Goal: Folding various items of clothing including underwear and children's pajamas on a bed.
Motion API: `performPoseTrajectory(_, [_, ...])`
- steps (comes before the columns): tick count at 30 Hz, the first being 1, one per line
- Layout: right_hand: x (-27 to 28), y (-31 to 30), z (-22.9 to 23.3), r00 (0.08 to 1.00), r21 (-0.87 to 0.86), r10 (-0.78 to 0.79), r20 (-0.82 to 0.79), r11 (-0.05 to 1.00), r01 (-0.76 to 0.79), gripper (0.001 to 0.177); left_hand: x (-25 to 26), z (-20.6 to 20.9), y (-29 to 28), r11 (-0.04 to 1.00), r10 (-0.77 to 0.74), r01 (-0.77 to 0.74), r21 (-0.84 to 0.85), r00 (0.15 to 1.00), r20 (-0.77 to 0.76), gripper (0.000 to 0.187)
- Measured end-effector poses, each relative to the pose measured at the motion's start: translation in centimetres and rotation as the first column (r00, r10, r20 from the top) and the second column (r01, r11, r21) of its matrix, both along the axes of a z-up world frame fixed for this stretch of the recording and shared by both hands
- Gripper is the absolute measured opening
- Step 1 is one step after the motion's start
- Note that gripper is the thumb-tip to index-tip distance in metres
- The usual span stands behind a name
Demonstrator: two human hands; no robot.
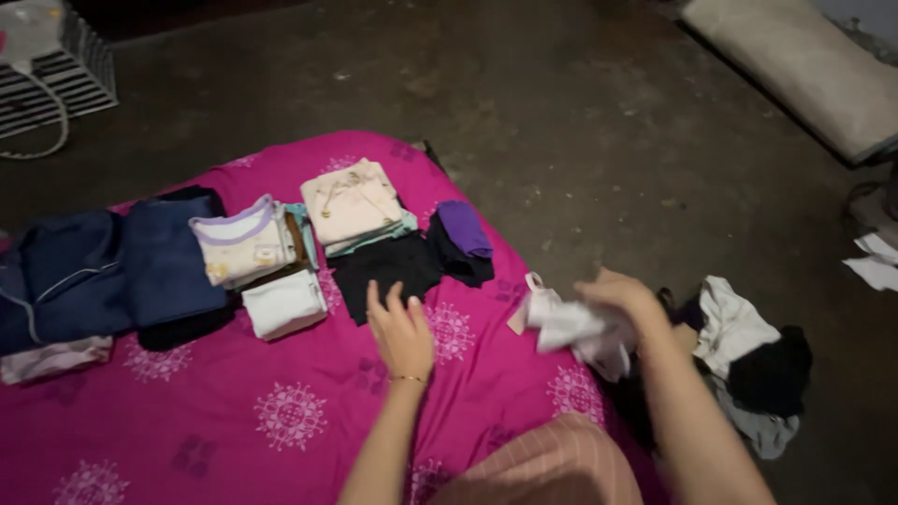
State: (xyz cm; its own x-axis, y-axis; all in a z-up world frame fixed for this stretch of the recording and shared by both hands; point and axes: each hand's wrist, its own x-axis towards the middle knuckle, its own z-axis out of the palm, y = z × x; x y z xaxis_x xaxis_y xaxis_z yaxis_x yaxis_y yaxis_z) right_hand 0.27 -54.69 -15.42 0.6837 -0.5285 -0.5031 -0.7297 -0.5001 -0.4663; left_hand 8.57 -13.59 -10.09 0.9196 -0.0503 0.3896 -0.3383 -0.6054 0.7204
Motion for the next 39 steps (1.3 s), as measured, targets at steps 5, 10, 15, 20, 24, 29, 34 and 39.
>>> performPoseTrajectory(5, [11.0,9.5,-0.5,0.822,-0.339,0.36,0.442,0.915,-0.218,0.072,-0.7,-0.4,-1.6,0.991,-0.053,0.051,-0.127,0.998,-0.019,0.039])
performPoseTrajectory(10, [17.6,14.8,-2.9,0.73,0.165,-0.053,0.682,0.983,-0.083,0.079,0.7,0.3,-2.9,0.965,-0.156,0.123,-0.231,0.979,-0.129,0.038])
performPoseTrajectory(15, [14.9,21.6,4.2,0.801,-0.397,0.145,0.581,0.909,0.124,0.075,3.5,-2.5,-4.8,0.836,-0.508,0.461,-0.297,0.855,-0.103,0.051])
performPoseTrajectory(20, [17.2,18.1,-1.3,0.712,-0.134,-0.064,0.699,0.967,0.218,0.077,3.7,-6.0,-6.5,0.812,-0.532,0.449,-0.374,0.832,-0.157,0.057])
performPoseTrajectory(24, [17.6,16.1,-1.8,0.718,0.081,-0.154,0.679,0.987,0.136,0.06,3.1,-4.5,-6.4,0.778,-0.559,0.371,-0.508,0.778,-0.288,0.064])
performPoseTrajectory(29, [16.6,17.1,-2.7,0.727,0.418,-0.302,0.617,0.908,0.023,0.054,3.2,-6.1,-7.5,0.67,-0.564,0.277,-0.689,0.794,-0.229,0.06])
performPoseTrajectory(34, [15.3,21.6,1.4,0.744,-0.162,-0.034,0.667,0.969,0.189,0.052,1.9,-3.4,-6.7,0.855,-0.387,0.349,-0.384,0.922,-0.026,0.057])
performPoseTrajectory(39, [14.7,20.3,0.7,0.701,-0.126,-0.036,0.712,0.976,0.178,0.05,1.4,-1.5,-6.3,0.952,-0.304,0.293,-0.085,0.936,-0.176,0.055])
